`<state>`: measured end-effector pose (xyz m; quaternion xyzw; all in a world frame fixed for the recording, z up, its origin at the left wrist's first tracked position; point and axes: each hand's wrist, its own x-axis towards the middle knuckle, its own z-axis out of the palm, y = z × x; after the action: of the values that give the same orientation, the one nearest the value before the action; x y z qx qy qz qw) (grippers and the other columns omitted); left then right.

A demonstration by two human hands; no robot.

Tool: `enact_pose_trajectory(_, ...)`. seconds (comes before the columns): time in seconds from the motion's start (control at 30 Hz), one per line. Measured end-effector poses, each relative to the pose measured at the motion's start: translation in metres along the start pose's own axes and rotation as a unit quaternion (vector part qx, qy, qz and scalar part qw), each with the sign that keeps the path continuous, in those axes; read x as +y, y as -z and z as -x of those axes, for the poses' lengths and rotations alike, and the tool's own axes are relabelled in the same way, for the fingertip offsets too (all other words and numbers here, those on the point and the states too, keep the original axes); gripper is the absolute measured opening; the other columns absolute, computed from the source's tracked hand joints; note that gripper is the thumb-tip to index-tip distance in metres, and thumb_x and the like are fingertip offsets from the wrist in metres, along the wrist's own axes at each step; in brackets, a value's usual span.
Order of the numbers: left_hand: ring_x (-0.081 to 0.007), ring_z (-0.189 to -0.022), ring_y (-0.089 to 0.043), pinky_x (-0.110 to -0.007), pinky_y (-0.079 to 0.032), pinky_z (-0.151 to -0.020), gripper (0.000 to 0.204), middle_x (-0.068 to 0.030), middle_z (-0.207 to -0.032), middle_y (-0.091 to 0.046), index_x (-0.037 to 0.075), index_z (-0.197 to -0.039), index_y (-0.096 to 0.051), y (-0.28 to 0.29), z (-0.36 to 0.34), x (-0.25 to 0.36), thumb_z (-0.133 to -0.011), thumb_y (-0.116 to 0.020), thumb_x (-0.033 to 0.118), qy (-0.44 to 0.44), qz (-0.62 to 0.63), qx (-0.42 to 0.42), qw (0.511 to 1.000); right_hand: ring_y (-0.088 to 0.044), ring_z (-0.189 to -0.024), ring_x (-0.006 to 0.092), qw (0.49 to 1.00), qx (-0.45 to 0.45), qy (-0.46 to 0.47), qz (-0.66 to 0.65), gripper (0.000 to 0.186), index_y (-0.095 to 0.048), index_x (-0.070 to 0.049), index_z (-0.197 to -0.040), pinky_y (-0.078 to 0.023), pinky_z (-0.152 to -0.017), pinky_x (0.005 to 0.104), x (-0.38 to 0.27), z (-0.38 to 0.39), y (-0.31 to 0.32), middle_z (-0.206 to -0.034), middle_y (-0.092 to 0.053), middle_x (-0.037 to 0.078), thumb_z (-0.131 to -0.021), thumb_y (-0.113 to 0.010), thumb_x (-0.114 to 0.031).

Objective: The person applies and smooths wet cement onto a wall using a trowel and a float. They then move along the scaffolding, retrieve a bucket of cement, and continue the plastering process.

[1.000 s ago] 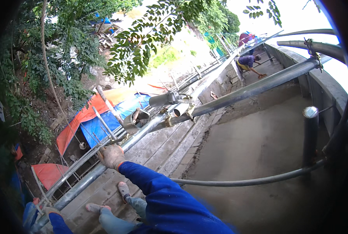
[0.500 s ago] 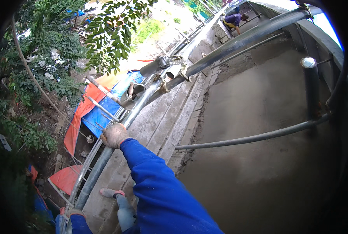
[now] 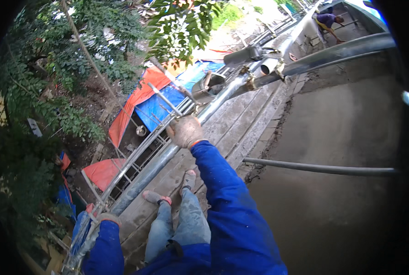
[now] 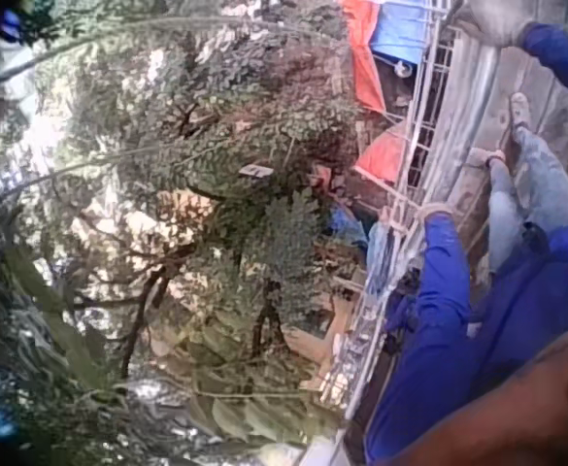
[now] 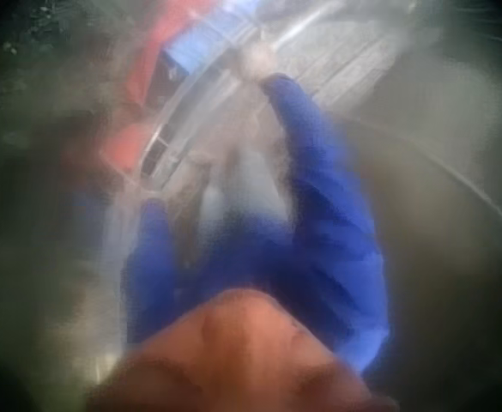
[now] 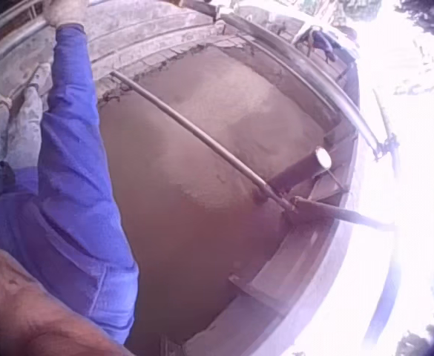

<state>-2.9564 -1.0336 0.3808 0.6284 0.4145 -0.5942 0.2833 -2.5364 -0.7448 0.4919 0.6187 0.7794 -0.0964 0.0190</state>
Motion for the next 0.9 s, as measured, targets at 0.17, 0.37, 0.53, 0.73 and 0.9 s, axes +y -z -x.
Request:
enact_pose_trajectory(0.17,-0.0209,-0.118,-0.062,-0.044,-0.049,-0.087,0.032,0.0015,-0.125,-0.067,0.023,-0.121,-0.070,0.046,0.030,-0.005,-0.097,-0.049,0.026,0.057,0.115,0.061,0.990,-0.065,-0.073,0.0373,1.000,-0.004,-0.011,0.021,0.027,-0.066,-0.010,-0.080,-0.050,-0.070,0.0501,0.009,0.010,-0.002,-0.071,-0.066,0.016,-0.088,-0.054,-0.033)
enact_pose_trajectory(0.37,-0.0188,-0.113,-0.064,-0.041,-0.048,-0.090,0.031,0.0003,-0.121,-0.069,0.022,-0.119,-0.071,0.041,0.055,-0.017,-0.096,-0.051,0.024,0.033,0.131,0.030,0.990,-0.063,-0.075,0.0399,0.999,-0.002,0.031,0.008,0.026,-0.063,-0.010,-0.077,-0.048,-0.072,0.0517,-0.015,-0.003,-0.010,-0.073,-0.065,0.017,-0.088,-0.054,-0.032)
enact_pose_trajectory(0.53,-0.0180,-0.114,-0.063,-0.039,-0.047,-0.093,0.030,-0.0002,-0.122,-0.069,0.021,-0.118,-0.071,0.029,0.040,-0.004,-0.093,-0.056,0.024,0.056,0.135,0.036,0.989,-0.063,-0.078,0.0394,0.999,-0.019,0.027,0.011,0.027,-0.062,-0.010,-0.079,-0.048,-0.074,0.0514,-0.007,-0.001,-0.013,-0.075,-0.065,0.016,-0.090,-0.052,-0.033)
enact_pose_trajectory(0.73,-0.0163,-0.119,-0.061,-0.040,-0.044,-0.098,0.032,0.0002,-0.126,-0.066,0.021,-0.123,-0.068,0.034,0.029,-0.006,-0.094,-0.056,0.027,0.037,0.137,0.010,0.990,-0.063,-0.078,0.0394,0.999,-0.012,0.028,0.016,0.027,-0.063,-0.012,-0.079,-0.048,-0.073,0.0514,0.003,0.002,-0.016,-0.075,-0.065,0.016,-0.091,-0.051,-0.033)
enact_pose_trajectory(0.9,-0.0158,-0.119,-0.060,-0.040,-0.043,-0.099,0.033,0.0028,-0.128,-0.066,0.022,-0.126,-0.066,0.044,0.044,-0.005,-0.095,-0.056,0.024,0.050,0.133,0.011,0.990,-0.064,-0.076,0.0395,0.999,-0.025,0.029,0.028,0.028,-0.064,-0.011,-0.076,-0.048,-0.073,0.0511,-0.002,-0.003,-0.012,-0.074,-0.065,0.016,-0.089,-0.053,-0.034)
